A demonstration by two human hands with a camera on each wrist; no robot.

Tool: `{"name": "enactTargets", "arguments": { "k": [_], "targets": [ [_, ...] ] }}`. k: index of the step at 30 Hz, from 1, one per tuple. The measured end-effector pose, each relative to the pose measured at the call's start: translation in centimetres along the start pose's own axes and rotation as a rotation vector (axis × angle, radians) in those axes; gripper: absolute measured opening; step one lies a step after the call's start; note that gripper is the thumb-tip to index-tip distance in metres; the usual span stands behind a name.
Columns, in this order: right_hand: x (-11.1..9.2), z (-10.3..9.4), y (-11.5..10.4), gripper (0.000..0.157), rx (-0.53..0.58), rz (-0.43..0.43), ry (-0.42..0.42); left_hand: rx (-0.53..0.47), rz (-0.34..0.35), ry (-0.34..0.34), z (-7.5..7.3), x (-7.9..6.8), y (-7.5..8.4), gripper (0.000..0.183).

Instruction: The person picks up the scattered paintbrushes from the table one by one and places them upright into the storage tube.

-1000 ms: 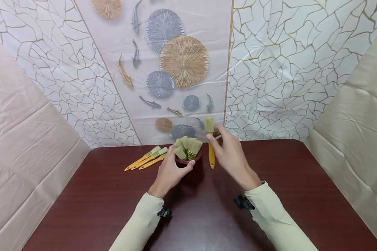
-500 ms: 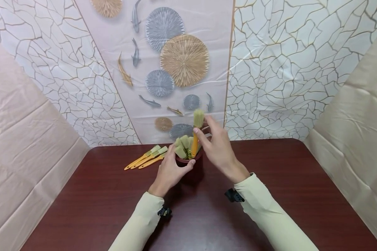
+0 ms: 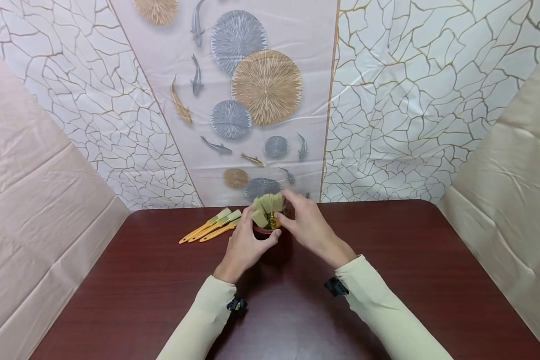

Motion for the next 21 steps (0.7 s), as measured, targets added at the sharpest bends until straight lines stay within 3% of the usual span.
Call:
{"name": "enactTargets", "arguments": {
  "k": [6, 12, 21],
  "targets": [
    [-0.3, 0.5, 1.1, 0.020, -0.056, 0.000, 0.012, -0.003, -0.003, -0.007, 0.1, -0.2, -0.1, 0.095],
    [-0.2, 1.0, 1.8, 0.018, -0.088, 0.044, -0.038, 0.012, -0.022, -0.021, 0.1, -0.1, -0.2, 0.097],
    [-0.5, 1.3, 1.9, 0.012, -0.032, 0.106, -0.036, -0.002, -0.002, 0.002, 0.1, 0.0, -0.1, 0.096]
  ]
}}
Point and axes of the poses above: each hand's wrist, its own x-axis towards the middle knuckle, its own z-axis out of the palm, y = z × x, the point moved 2 cm from there along x, towards the middle knuckle, and after that the axes turned 15 degrees about z, right-handed, at the moved point
